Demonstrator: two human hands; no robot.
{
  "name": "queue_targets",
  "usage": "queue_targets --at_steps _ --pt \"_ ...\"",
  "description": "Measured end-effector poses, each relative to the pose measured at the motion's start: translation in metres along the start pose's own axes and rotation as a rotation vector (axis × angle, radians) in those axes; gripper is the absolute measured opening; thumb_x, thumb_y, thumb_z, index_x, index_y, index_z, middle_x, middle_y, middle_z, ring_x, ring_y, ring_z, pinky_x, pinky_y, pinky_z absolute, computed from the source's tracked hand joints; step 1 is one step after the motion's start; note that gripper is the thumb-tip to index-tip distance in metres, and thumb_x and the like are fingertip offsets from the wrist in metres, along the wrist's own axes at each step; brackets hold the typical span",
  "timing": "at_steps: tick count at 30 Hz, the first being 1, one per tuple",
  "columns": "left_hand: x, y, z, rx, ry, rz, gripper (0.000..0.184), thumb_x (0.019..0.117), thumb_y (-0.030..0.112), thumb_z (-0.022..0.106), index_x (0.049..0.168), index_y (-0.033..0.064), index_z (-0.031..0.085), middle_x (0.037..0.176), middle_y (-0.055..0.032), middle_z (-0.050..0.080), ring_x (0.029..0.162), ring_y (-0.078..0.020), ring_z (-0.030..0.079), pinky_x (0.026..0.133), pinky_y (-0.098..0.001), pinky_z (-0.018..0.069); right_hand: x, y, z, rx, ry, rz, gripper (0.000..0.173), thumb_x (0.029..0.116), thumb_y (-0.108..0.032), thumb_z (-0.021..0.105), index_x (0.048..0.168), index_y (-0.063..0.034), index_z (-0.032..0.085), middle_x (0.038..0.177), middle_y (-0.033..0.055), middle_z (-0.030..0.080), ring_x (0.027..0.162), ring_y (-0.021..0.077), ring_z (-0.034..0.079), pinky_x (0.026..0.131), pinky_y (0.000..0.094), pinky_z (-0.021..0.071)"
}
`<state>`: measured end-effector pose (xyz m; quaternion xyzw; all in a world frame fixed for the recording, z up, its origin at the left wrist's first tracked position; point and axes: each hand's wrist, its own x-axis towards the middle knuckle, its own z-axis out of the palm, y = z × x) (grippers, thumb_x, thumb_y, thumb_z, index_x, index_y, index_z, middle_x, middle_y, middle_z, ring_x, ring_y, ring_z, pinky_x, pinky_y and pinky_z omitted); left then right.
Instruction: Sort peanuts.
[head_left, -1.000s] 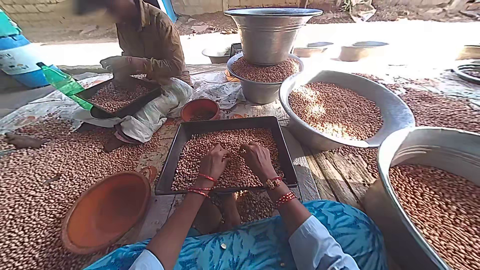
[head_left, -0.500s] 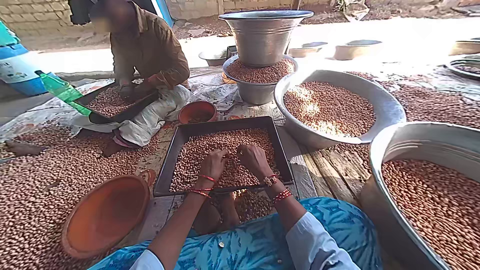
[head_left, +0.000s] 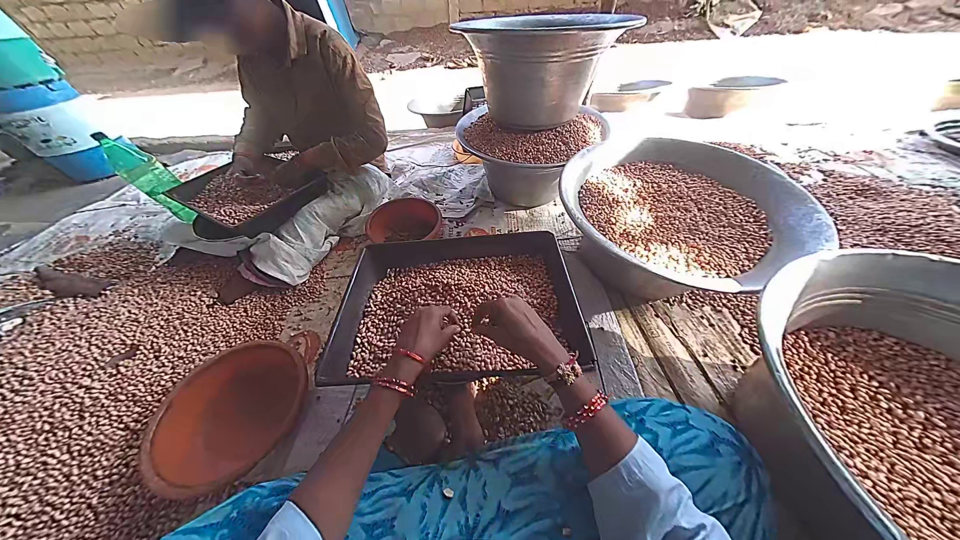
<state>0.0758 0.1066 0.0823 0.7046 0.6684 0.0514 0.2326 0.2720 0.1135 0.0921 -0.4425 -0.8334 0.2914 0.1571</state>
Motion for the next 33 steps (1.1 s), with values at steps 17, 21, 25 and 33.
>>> queue_targets --at_steps 17,21,25,33 --pt "-0.006 -0.019 -0.025 0.092 -0.316 0.099 0.028 0.1006 0.022 0.069 0.118 0.0006 0.072 0.107 -0.0212 0.072 0.102 -0.0342 0.068 0.099 -0.0538 0.0481 0.002 -0.006 0.025 -0.140 -0.257 0.009 0.023 0.1012 -0.017 0.061 0.112 0.0001 0.072 0.110 0.0221 0.071 0.110 0.0396 0.067 0.094 0.0587 0.0509" --pt "-0.022 -0.047 -0.050 -0.352 -0.428 0.410 0.012 0.0978 0.009 0.067 0.106 0.0012 0.071 0.094 -0.0014 0.074 0.084 -0.0059 0.069 0.084 -0.0262 0.0569 -0.002 -0.008 0.019 -0.140 -0.247 0.008 0.023 0.1015 -0.015 0.060 0.110 0.0040 0.071 0.109 0.0253 0.070 0.107 0.0419 0.067 0.093 0.0592 0.0507" --pt "-0.029 -0.067 -0.068 -0.807 -0.665 0.621 0.020 0.1010 0.019 0.066 0.118 0.0094 0.072 0.111 -0.0013 0.078 0.098 -0.0131 0.076 0.089 -0.0299 0.0628 -0.013 -0.021 -0.002 0.286 -0.278 -0.373 0.020 0.0990 -0.018 0.068 0.107 0.0001 0.072 0.092 0.0085 0.072 0.080 0.0133 0.066 0.077 0.0337 0.0534" --pt "-0.015 -0.068 -0.049 0.141 -0.439 -0.294 0.042 0.0991 0.029 0.071 0.129 0.0010 0.065 0.113 -0.0213 0.071 0.095 -0.0308 0.072 0.093 -0.0488 0.0550 -0.016 0.023 -0.033 -0.246 -0.106 0.422 0.046 0.0992 -0.024 0.066 0.138 -0.0003 0.057 0.131 0.0253 0.063 0.126 0.0419 0.060 0.102 0.0599 0.0452"
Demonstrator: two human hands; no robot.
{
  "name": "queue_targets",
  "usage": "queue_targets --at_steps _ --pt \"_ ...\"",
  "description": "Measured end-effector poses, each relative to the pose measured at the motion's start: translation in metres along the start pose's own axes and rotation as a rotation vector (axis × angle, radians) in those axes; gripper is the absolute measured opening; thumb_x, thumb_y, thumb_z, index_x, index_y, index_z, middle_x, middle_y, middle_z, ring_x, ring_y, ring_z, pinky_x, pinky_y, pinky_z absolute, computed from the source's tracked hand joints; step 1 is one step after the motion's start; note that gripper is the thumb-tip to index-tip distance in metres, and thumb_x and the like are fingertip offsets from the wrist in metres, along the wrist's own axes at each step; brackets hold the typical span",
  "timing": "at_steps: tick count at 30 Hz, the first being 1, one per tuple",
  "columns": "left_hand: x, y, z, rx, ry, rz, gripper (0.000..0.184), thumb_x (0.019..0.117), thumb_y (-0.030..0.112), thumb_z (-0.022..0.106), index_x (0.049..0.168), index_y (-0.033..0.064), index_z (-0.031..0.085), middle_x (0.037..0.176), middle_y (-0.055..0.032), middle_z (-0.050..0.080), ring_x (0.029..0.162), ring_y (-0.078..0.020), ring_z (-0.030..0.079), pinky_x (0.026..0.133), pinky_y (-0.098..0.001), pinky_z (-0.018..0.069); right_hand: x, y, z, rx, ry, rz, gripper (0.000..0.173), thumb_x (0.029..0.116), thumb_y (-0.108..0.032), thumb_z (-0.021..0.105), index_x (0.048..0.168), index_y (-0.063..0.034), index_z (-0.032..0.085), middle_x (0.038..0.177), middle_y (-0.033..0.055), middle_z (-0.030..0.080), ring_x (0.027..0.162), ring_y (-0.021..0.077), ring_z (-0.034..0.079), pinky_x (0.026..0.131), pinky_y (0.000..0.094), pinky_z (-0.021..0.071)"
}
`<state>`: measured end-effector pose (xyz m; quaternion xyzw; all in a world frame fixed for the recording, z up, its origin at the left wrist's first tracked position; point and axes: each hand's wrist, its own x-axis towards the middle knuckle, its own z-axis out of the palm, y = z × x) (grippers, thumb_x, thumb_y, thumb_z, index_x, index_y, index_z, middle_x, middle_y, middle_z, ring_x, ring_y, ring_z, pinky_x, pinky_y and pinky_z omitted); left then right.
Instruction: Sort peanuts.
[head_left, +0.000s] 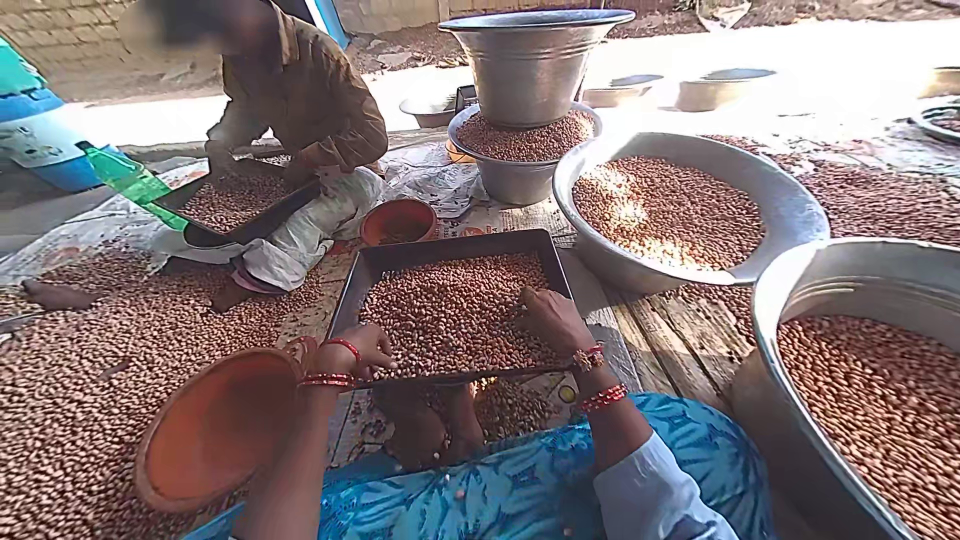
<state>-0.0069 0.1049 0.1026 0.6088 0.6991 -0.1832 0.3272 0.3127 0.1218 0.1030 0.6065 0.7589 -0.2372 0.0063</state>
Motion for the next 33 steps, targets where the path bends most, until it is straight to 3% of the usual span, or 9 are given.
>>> queue_targets --at_steps 5,10,12,14,17,21,25,27,33 --pt "0.006 0.065 0.025 0.184 0.054 0.140 0.056 0.0979 0.025 0.070 0.138 -0.0102 0.053 0.136 -0.0327 0.058 0.132 -0.0465 0.055 0.110 -0.0619 0.0406 0.005 -0.014 0.013 -0.120 -0.199 -0.027 0.061 0.0952 -0.028 0.073 0.144 -0.0004 0.048 0.132 0.0271 0.062 0.125 0.0446 0.060 0.099 0.0631 0.0465" --pt "0.000 0.105 0.059 -0.535 0.235 0.530 0.077 0.1024 0.011 0.061 0.161 -0.0070 0.015 0.165 -0.0282 0.026 0.154 -0.0319 0.032 0.125 -0.0403 0.0265 0.012 -0.015 0.017 0.093 -0.152 -0.193 0.056 0.0923 -0.008 0.069 0.143 0.0042 0.048 0.129 0.0288 0.061 0.124 0.0435 0.059 0.102 0.0599 0.0453" --pt "0.007 0.107 0.061 -0.772 0.285 0.808 0.067 0.1009 0.003 0.055 0.160 -0.0013 0.023 0.165 -0.0216 0.029 0.146 -0.0240 0.044 0.116 -0.0339 0.0418 0.012 0.000 0.008 0.229 -0.006 -0.220 0.055 0.0933 -0.004 0.065 0.145 0.0027 0.050 0.134 0.0268 0.061 0.127 0.0405 0.059 0.108 0.0562 0.0436" --pt "0.014 0.100 0.053 -0.652 0.457 0.928 0.058 0.1003 0.000 0.048 0.156 -0.0010 0.034 0.159 -0.0211 0.041 0.138 -0.0250 0.054 0.110 -0.0354 0.0492 0.013 0.016 0.001 0.313 0.170 -0.245 0.043 0.0961 -0.008 0.061 0.139 -0.0032 0.059 0.134 0.0196 0.065 0.123 0.0333 0.063 0.105 0.0515 0.0483" --pt "0.019 0.078 0.036 -0.210 0.590 0.860 0.053 0.0996 -0.008 0.040 0.151 0.0028 0.050 0.155 -0.0192 0.049 0.145 -0.0313 0.048 0.120 -0.0430 0.0373 0.009 0.026 -0.010 0.323 0.304 -0.233 0.032 0.1008 -0.011 0.058 0.131 -0.0066 0.066 0.127 0.0139 0.069 0.115 0.0277 0.068 0.101 0.0474 0.0516" --pt "0.019 0.053 0.020 0.088 0.280 0.528 0.064 0.0937 -0.016 0.044 0.145 0.0186 0.060 0.164 -0.0148 0.038 0.155 -0.0358 0.029 0.123 -0.0610 0.0225 0.003 0.019 -0.016 0.235 0.188 -0.214 0.025 0.1022 -0.016 0.059 0.122 -0.0073 0.071 0.113 0.0120 0.074 0.104 0.0267 0.070 0.094 0.0504 0.0519" --pt "0.000 0.031 0.001 0.192 0.102 0.205 0.043 0.0992 -0.004 0.052 0.130 0.0184 0.072 0.139 -0.0163 0.064 0.134 -0.0410 0.056 0.110 -0.0639 0.0394 0.000 -0.001 -0.010 0.082 0.043 -0.262 0.024 0.1008 -0.024 0.063 0.114 -0.0091 0.076 0.107 0.0140 0.075 0.103 0.0332 0.070 0.091 0.0579 0.0502" --pt "-0.014 0.026 -0.008 0.159 0.140 0.124 0.037 0.1040 0.006 0.052 0.135 0.0164 0.069 0.135 -0.0202 0.066 0.131 -0.0435 0.057 0.111 -0.0642 0.0389 0.002 -0.013 0.002 0.026 0.017 -0.354 0.024 0.0997 -0.026 0.064 0.111 -0.0096 0.077 0.106 0.0152 0.075 0.102 0.0353 0.070 0.089 0.0597 0.0496" --pt "-0.012 0.041 -0.003 -0.040 0.434 0.285 0.025 0.1024 0.012 0.061 0.125 0.0070 0.070 0.126 -0.0201 0.068 0.121 -0.0381 0.064 0.106 -0.0585 0.0455 0.012 -0.035 0.040 -0.114 -0.023 -0.407 0.022 0.0971 -0.021 0.064 0.109 -0.0052 0.074 0.107 0.0193 0.073 0.103 0.0395 0.069 0.086 0.0614 0.0495"
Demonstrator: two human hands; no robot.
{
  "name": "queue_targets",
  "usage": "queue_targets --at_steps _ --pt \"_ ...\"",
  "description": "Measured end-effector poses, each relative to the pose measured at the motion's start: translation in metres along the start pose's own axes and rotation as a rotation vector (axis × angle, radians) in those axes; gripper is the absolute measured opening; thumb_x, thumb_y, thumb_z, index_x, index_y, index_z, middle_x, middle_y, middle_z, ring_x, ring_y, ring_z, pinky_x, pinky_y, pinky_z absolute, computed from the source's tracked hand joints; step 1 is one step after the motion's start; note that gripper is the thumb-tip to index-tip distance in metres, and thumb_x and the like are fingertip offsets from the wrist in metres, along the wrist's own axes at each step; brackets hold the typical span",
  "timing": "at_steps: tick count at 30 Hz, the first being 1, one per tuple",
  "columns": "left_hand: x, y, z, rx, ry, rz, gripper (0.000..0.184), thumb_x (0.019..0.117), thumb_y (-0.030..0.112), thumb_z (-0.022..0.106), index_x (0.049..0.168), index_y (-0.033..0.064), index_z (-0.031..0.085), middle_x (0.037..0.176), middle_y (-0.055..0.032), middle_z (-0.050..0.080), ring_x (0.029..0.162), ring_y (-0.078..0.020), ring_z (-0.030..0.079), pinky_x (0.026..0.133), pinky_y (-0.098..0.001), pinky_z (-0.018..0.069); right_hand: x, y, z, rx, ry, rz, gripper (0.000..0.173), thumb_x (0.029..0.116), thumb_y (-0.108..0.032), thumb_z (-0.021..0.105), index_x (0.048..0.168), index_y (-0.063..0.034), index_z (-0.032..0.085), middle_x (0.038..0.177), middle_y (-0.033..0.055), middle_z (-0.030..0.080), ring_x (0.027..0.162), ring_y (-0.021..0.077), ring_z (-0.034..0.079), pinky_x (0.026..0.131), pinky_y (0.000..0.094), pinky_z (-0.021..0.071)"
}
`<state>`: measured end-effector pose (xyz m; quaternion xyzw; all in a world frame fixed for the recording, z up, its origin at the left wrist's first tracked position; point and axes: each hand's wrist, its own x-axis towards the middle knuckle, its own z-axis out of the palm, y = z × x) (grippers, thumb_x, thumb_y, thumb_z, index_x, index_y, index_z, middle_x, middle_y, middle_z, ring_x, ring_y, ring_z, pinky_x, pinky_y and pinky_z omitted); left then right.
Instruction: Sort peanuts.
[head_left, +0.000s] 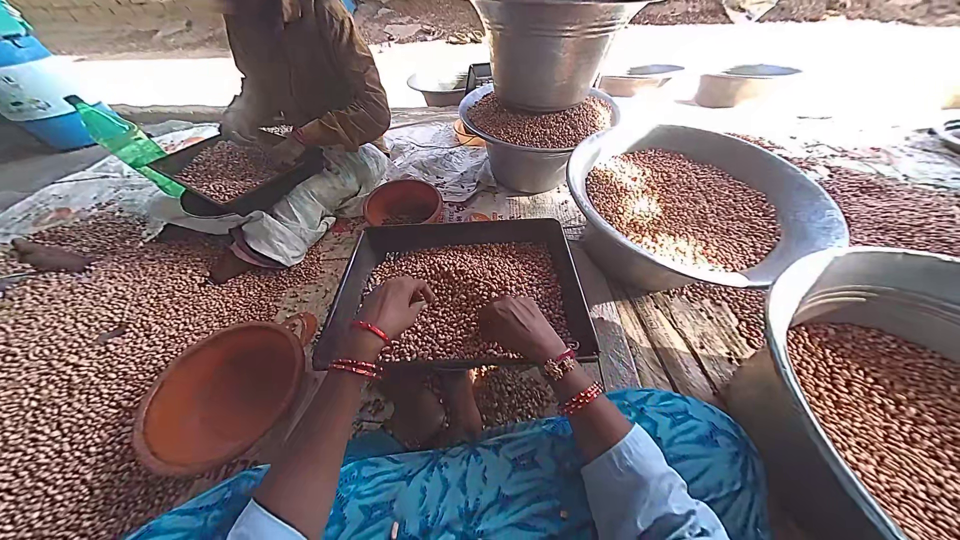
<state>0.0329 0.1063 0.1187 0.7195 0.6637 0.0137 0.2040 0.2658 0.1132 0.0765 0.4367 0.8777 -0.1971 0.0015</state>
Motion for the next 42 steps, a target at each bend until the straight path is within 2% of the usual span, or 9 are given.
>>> queue_targets --at_steps 7,9,11,14,16,18,21,30,42 --pt "0.009 0.020 0.033 0.066 -0.077 0.068 0.028 0.1019 0.008 0.055 0.124 0.0087 0.072 0.131 -0.0186 0.066 0.124 -0.0368 0.062 0.105 -0.0567 0.0470 -0.003 0.004 -0.006 0.023 -0.052 -0.039 0.024 0.0987 -0.023 0.060 0.109 -0.0053 0.074 0.106 0.0182 0.073 0.102 0.0373 0.069 0.086 0.0601 0.0496" --pt "0.009 0.025 0.038 0.061 -0.107 0.100 0.026 0.1025 0.011 0.057 0.124 0.0076 0.072 0.129 -0.0192 0.066 0.123 -0.0365 0.062 0.105 -0.0553 0.0467 -0.012 0.010 -0.018 0.230 0.010 -0.232 0.024 0.0979 -0.024 0.065 0.107 -0.0042 0.075 0.098 0.0130 0.073 0.090 0.0265 0.069 0.080 0.0486 0.0524" --pt "0.008 0.031 0.041 0.081 -0.114 0.121 0.026 0.1030 0.014 0.058 0.123 0.0049 0.072 0.129 -0.0212 0.065 0.122 -0.0384 0.063 0.103 -0.0566 0.0478 -0.022 0.016 -0.030 0.643 0.104 -0.493 0.020 0.0972 -0.018 0.068 0.106 -0.0010 0.072 0.092 -0.0006 0.071 0.080 0.0010 0.064 0.076 0.0217 0.0532" --pt "0.010 0.037 0.047 0.141 -0.133 0.096 0.028 0.1038 0.022 0.061 0.126 0.0100 0.072 0.135 -0.0196 0.062 0.128 -0.0377 0.059 0.105 -0.0563 0.0474 -0.037 0.027 -0.045 0.816 0.369 -0.449 0.014 0.0971 -0.011 0.066 0.106 -0.0021 0.071 0.093 -0.0057 0.071 0.082 -0.0048 0.063 0.076 0.0164 0.0540" --pt "0.013 0.040 0.052 0.184 -0.151 0.091 0.029 0.1038 0.023 0.061 0.129 0.0117 0.071 0.138 -0.0188 0.061 0.131 -0.0379 0.056 0.106 -0.0570 0.0467 -0.044 0.042 -0.053 0.498 0.543 -0.124 0.012 0.0971 -0.016 0.069 0.100 -0.0064 0.077 0.088 0.0015 0.073 0.077 0.0068 0.065 0.073 0.0273 0.0532" --pt "0.014 0.042 0.055 0.211 -0.149 0.092 0.028 0.1024 0.021 0.063 0.127 0.0096 0.071 0.136 -0.0192 0.062 0.131 -0.0382 0.056 0.105 -0.0562 0.0468 -0.045 0.056 -0.054 0.305 0.436 0.125 0.016 0.0991 -0.018 0.068 0.104 -0.0059 0.077 0.094 0.0110 0.075 0.088 0.0242 0.070 0.084 0.0464 0.0533" --pt "0.016 0.042 0.056 0.210 -0.180 0.066 0.027 0.1027 0.019 0.061 0.125 0.0070 0.071 0.135 -0.0191 0.062 0.132 -0.0376 0.055 0.106 -0.0564 0.0458 -0.036 0.066 -0.045 0.165 0.199 0.274 0.019 0.0982 -0.016 0.064 0.107 -0.0048 0.076 0.105 0.0166 0.074 0.103 0.0341 0.069 0.092 0.0560 0.0505" --pt "0.012 -0.012 0.009 -0.063 0.085 -0.020 0.025 0.1019 0.005 0.057 0.123 0.0020 0.071 0.125 -0.0228 0.069 0.122 -0.0398 0.064 0.108 -0.0577 0.0446 -0.020 0.055 -0.034 0.048 0.023 0.378 0.021 0.0949 -0.012 0.065 0.113 -0.0037 0.073 0.118 0.0207 0.070 0.116 0.0387 0.065 0.096 0.0574 0.0494" --pt "0.017 0.007 0.031 0.222 -0.273 -0.066 0.029 0.1003 0.023 0.067 0.126 0.0114 0.072 0.129 -0.0197 0.068 0.126 -0.0412 0.061 0.105 -0.0651 0.0429 -0.018 0.049 -0.031 -0.045 -0.004 0.447 0.024 0.0957 -0.014 0.063 0.117 -0.0065 0.072 0.119 0.0205 0.071 0.115 0.0398 0.066 0.093 0.0598 0.0491"
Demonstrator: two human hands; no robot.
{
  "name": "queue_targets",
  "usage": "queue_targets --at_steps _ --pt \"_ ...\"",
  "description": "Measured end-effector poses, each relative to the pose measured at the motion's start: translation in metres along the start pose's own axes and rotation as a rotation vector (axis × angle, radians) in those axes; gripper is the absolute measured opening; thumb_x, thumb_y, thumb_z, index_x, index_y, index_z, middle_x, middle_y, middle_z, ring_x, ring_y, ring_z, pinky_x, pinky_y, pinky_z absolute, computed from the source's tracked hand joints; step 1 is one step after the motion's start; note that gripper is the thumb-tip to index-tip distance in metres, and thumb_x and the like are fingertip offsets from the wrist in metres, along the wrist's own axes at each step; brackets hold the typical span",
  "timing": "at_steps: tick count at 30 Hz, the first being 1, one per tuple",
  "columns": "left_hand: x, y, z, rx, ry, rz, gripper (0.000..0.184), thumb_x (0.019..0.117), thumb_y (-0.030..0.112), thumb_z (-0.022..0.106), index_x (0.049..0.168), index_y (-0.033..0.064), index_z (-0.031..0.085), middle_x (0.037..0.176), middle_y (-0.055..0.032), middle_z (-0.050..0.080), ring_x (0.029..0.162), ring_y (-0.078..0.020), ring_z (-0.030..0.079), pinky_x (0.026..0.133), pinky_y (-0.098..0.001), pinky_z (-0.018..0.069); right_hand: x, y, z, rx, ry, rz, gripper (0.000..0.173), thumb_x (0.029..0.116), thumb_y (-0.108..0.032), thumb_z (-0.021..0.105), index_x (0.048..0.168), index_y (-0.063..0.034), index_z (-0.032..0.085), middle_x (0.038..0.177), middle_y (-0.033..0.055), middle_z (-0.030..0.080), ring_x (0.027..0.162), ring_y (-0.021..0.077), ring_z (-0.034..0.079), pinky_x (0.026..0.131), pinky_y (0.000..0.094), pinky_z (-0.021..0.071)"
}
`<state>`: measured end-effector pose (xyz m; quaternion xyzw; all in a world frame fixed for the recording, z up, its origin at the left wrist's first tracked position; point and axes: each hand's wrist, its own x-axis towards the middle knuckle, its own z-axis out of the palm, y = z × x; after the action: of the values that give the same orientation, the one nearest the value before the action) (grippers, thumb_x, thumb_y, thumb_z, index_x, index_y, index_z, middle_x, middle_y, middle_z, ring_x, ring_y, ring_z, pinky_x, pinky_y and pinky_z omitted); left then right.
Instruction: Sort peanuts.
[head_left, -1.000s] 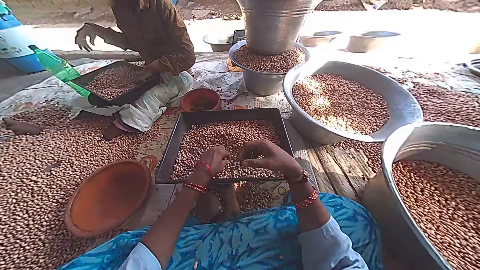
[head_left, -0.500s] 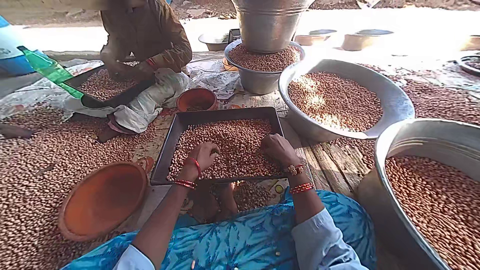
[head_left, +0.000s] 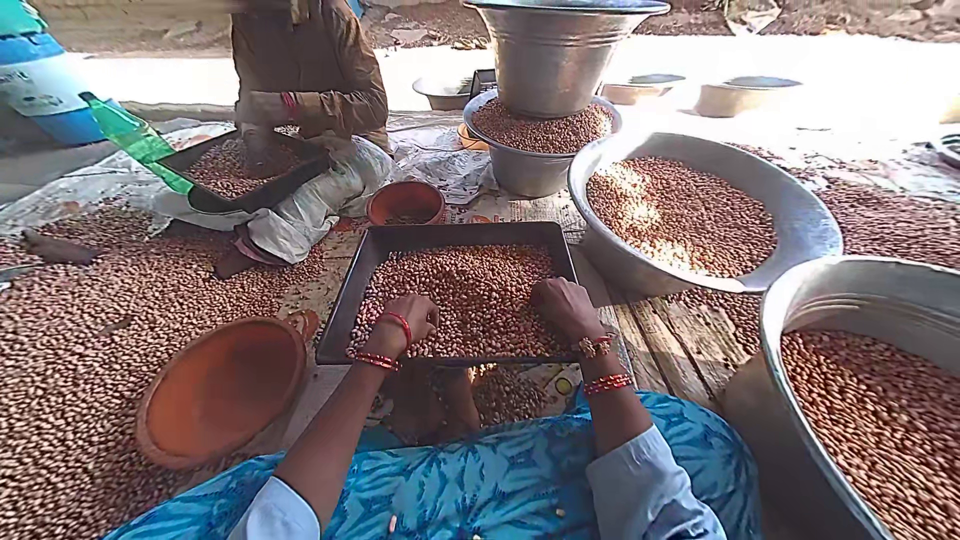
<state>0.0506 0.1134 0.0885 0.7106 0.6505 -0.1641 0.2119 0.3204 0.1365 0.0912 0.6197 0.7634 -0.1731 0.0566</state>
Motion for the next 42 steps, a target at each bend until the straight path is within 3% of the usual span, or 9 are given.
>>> queue_targets --at_steps 8,11,16,23,26,29,32,37,42 --pt "-0.029 -0.076 -0.018 -0.884 -0.309 0.873 0.018 0.1003 0.013 0.060 0.111 0.0105 0.075 0.101 0.0070 0.078 0.089 -0.0036 0.074 0.085 -0.0235 0.0612 -0.018 0.001 -0.012 0.115 -0.001 -0.286 0.023 0.0975 -0.021 0.064 0.109 -0.0034 0.074 0.106 0.0182 0.073 0.102 0.0356 0.069 0.088 0.0566 0.0507" --pt "-0.046 -0.087 -0.031 -0.810 -0.075 0.464 0.024 0.0983 0.001 0.060 0.121 0.0045 0.064 0.098 -0.0024 0.073 0.078 -0.0097 0.072 0.075 -0.0267 0.0624 -0.029 0.000 -0.020 0.443 -0.013 -0.729 0.025 0.0983 -0.019 0.068 0.118 -0.0031 0.070 0.104 0.0092 0.074 0.092 0.0163 0.070 0.086 0.0357 0.0563" --pt "-0.014 -0.079 -0.014 -0.112 -0.035 -0.281 0.050 0.0981 0.026 0.072 0.138 -0.0003 0.060 0.134 -0.0295 0.062 0.128 -0.0457 0.058 0.109 -0.0637 0.0415 -0.030 -0.002 -0.019 0.179 -0.064 -0.181 0.039 0.0972 -0.020 0.069 0.133 -0.0053 0.062 0.115 0.0216 0.070 0.108 0.0386 0.068 0.094 0.0581 0.0505" --pt "-0.013 0.045 0.009 -0.191 0.000 -0.062 0.075 0.1056 0.030 0.058 0.160 -0.0030 0.020 0.155 -0.0287 0.043 0.143 -0.0410 0.047 0.117 -0.0551 0.0379 -0.013 -0.027 0.009 0.051 -0.239 -0.193 0.056 0.0967 -0.023 0.071 0.144 -0.0017 0.049 0.131 0.0267 0.062 0.126 0.0430 0.059 0.103 0.0604 0.0465" --pt "-0.009 0.058 0.023 -0.579 0.192 0.315 0.070 0.1036 0.014 0.060 0.162 0.0007 0.022 0.162 -0.0258 0.032 0.148 -0.0352 0.039 0.121 -0.0453 0.0341 -0.005 -0.029 0.014 0.256 -0.105 -0.272 0.054 0.0953 -0.019 0.070 0.143 -0.0014 0.052 0.126 0.0263 0.064 0.120 0.0415 0.062 0.102 0.0582 0.0466" --pt "-0.001 0.039 0.019 -0.919 0.327 0.603 0.060 0.1008 -0.001 0.052 0.157 -0.0006 0.031 0.162 -0.0225 0.035 0.140 -0.0273 0.052 0.112 -0.0360 0.0485 -0.001 -0.015 0.008 0.395 0.100 -0.322 0.041 0.0984 -0.013 0.062 0.138 -0.0025 0.059 0.122 0.0218 0.068 0.109 0.0359 0.067 0.096 0.0531 0.0513" --pt "0.002 0.000 0.000 -0.517 0.562 0.400 0.051 0.1043 -0.001 0.042 0.155 0.0013 0.042 0.159 -0.0219 0.042 0.143 -0.0312 0.049 0.117 -0.0413 0.0411 -0.005 0.000 -0.006 0.423 0.246 -0.264 0.034 0.1008 -0.011 0.057 0.135 -0.0067 0.063 0.127 0.0142 0.069 0.112 0.0296 0.069 0.097 0.0490 0.0531" --pt "0.005 -0.052 -0.006 -0.103 0.037 0.038 0.071 0.0998 -0.006 0.046 0.163 0.0244 0.034 0.171 -0.0197 0.018 0.156 -0.0434 0.022 0.123 -0.0605 0.0239 -0.012 0.002 -0.016 0.360 0.257 -0.177 0.026 0.1037 -0.016 0.055 0.124 -0.0096 0.071 0.111 0.0118 0.074 0.102 0.0289 0.070 0.092 0.0523 0.0522" --pt "-0.028 -0.042 -0.028 -0.132 -0.097 0.084 0.032 0.1063 0.015 0.057 0.137 0.0144 0.067 0.137 -0.0165 0.066 0.131 -0.0378 0.059 0.114 -0.0599 0.0374 -0.020 -0.021 -0.011 0.196 0.095 -0.330 0.023 0.0996 -0.025 0.064 0.109 -0.0093 0.077 0.102 0.0144 0.075 0.098 0.0341 0.070 0.087 0.0593 0.0501"
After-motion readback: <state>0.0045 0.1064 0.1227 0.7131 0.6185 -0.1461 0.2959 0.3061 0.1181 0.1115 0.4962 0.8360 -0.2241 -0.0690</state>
